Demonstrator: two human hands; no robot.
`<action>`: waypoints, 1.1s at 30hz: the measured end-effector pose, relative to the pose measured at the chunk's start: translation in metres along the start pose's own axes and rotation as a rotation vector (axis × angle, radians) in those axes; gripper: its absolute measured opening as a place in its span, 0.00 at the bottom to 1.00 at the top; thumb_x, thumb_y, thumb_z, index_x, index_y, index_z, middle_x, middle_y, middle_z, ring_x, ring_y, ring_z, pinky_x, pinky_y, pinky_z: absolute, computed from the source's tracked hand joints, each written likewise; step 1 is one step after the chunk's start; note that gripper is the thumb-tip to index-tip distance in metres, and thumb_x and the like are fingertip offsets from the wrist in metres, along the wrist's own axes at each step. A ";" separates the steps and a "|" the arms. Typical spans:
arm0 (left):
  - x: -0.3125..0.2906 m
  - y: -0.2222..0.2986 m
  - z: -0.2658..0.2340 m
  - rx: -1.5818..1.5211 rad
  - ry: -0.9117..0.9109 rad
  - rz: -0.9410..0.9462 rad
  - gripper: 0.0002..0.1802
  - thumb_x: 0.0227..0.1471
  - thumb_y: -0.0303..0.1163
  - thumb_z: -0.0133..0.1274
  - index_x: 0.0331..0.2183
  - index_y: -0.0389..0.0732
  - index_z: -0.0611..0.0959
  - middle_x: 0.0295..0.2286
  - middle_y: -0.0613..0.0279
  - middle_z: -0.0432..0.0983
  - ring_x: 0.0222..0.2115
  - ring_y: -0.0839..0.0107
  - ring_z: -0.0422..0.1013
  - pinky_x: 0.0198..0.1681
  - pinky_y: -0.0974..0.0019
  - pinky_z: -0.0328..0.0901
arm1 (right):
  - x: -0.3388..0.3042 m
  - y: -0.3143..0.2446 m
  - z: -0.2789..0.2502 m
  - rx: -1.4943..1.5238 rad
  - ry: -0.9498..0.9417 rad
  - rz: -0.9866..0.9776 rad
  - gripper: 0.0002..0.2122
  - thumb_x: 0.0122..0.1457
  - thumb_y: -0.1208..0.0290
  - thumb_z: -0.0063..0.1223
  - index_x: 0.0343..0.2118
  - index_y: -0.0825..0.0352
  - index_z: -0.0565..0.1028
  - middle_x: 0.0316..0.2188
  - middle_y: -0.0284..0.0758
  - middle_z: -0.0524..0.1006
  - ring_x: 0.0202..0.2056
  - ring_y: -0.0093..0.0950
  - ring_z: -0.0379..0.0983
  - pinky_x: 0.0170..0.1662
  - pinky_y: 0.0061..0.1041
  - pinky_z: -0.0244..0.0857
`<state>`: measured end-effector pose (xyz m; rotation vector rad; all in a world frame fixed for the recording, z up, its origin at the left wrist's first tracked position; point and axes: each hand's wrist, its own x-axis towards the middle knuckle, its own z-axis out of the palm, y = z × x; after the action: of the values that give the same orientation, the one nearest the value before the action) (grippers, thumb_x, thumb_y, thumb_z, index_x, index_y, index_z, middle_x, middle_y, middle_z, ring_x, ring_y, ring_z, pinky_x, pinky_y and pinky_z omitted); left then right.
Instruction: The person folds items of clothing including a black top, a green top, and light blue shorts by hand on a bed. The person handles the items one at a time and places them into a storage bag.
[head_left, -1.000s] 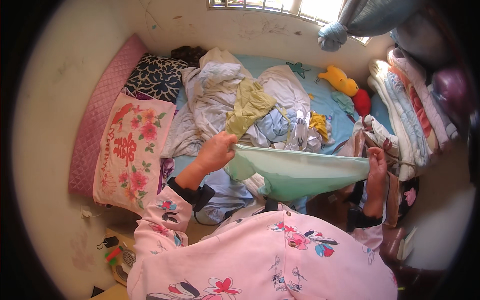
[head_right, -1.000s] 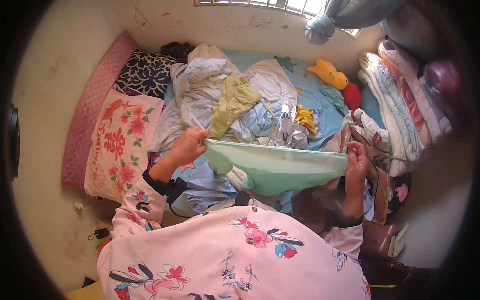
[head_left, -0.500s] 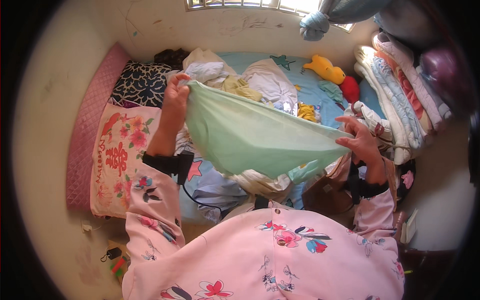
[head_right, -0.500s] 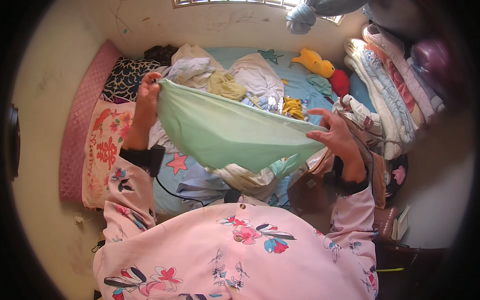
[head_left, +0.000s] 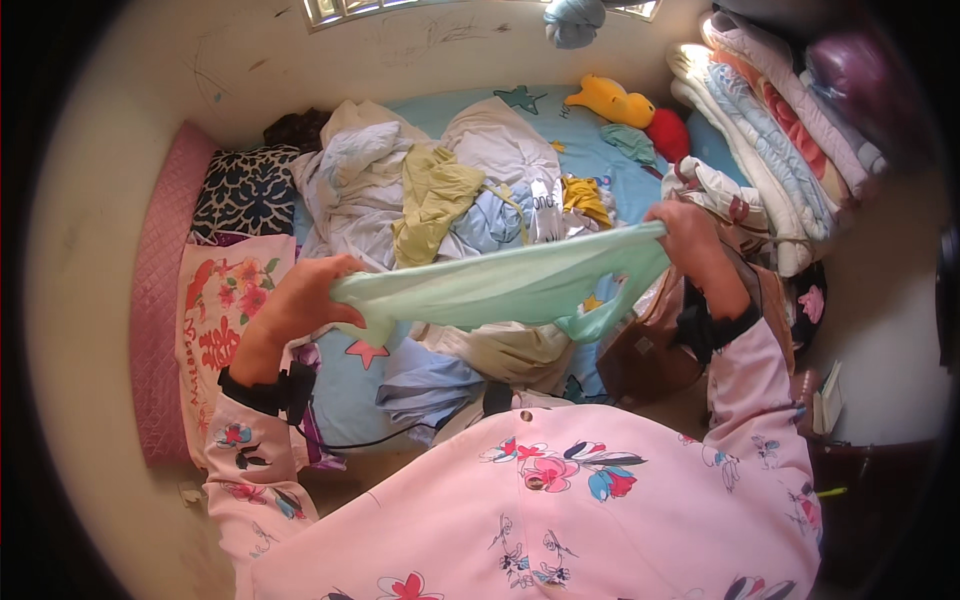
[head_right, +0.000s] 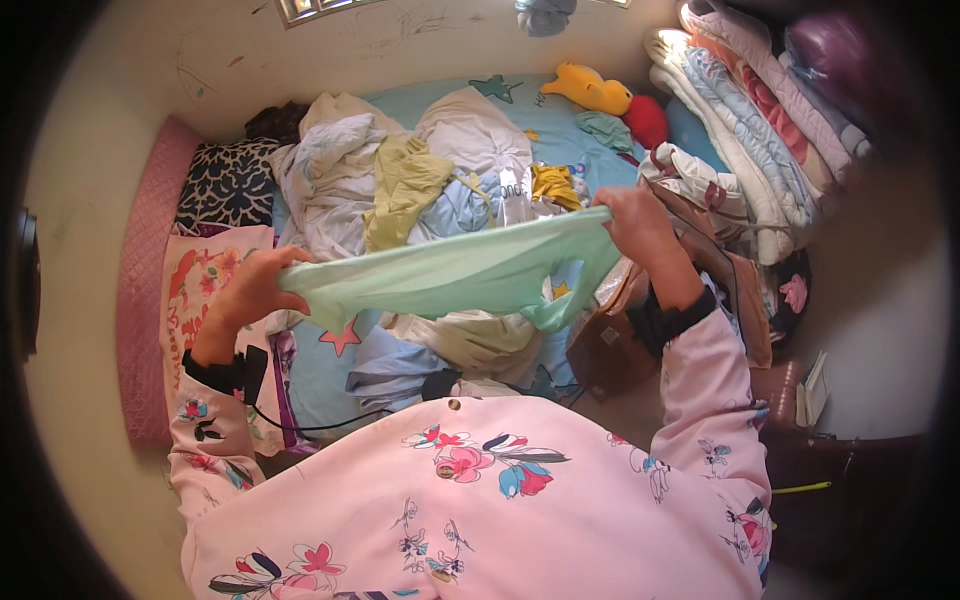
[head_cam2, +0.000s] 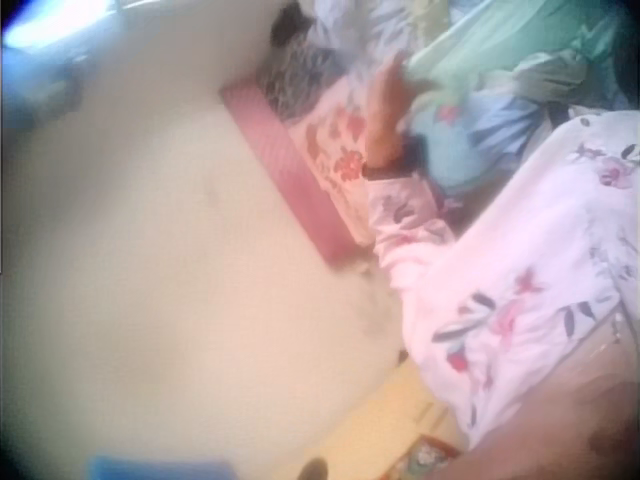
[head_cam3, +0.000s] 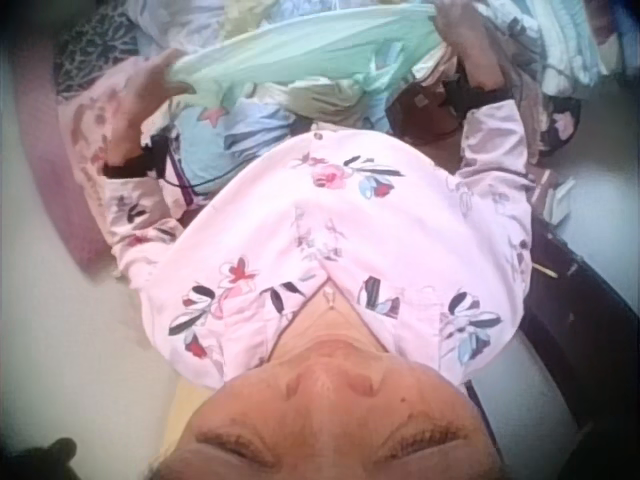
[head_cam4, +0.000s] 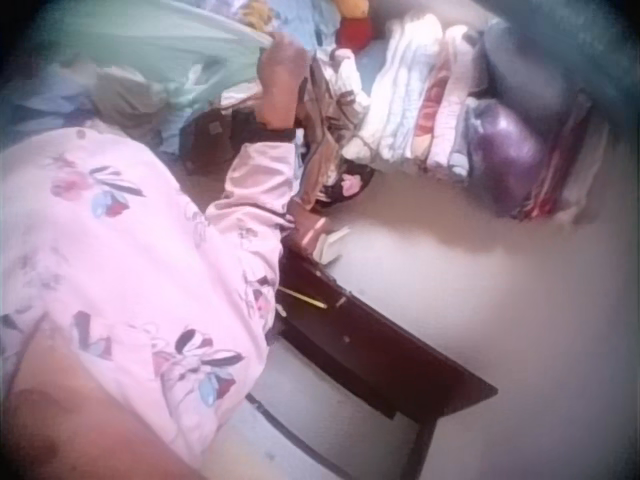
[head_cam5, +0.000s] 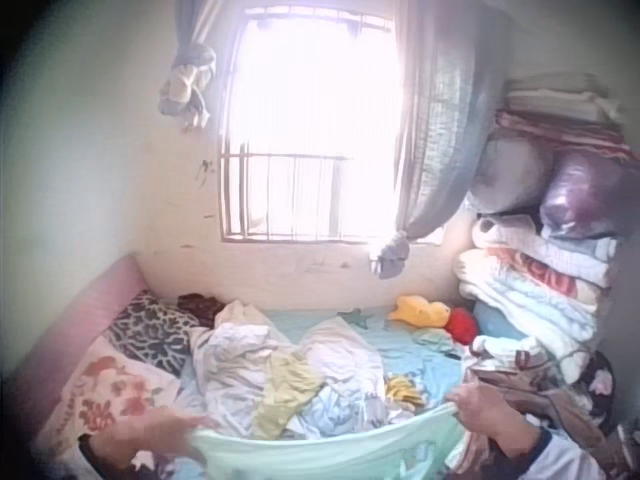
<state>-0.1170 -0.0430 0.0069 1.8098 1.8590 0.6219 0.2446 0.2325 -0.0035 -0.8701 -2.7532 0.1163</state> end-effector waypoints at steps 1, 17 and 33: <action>0.002 0.002 -0.005 -0.130 -0.031 -0.050 0.25 0.22 0.23 0.62 0.31 0.36 0.73 0.24 0.60 0.70 0.25 0.73 0.66 0.30 0.73 0.60 | 0.005 0.001 -0.006 0.011 0.050 0.056 0.04 0.40 0.77 0.48 0.23 0.65 0.70 0.21 0.39 0.71 0.27 0.37 0.68 0.30 0.30 0.62; -0.040 -0.025 -0.016 -0.546 0.646 -0.110 0.04 0.44 0.20 0.46 0.27 0.37 0.71 0.24 0.69 0.67 0.26 0.83 0.63 0.31 0.81 0.57 | -0.033 -0.023 -0.043 0.802 0.285 0.364 0.10 0.44 0.86 0.43 0.32 0.69 0.70 0.26 0.29 0.71 0.27 0.16 0.66 0.32 0.13 0.59; 0.076 -0.133 0.027 -0.398 0.628 -0.262 0.08 0.48 0.28 0.44 0.26 0.34 0.76 0.18 0.71 0.70 0.19 0.85 0.61 0.23 0.79 0.57 | 0.071 0.039 0.057 0.865 -0.046 0.722 0.11 0.51 0.72 0.38 0.36 0.65 0.70 0.22 0.28 0.71 0.18 0.19 0.69 0.18 0.18 0.59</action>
<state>-0.2066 0.0296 -0.0975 1.1610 2.0993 1.4592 0.1950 0.3055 -0.0491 -1.4682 -1.9155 1.3198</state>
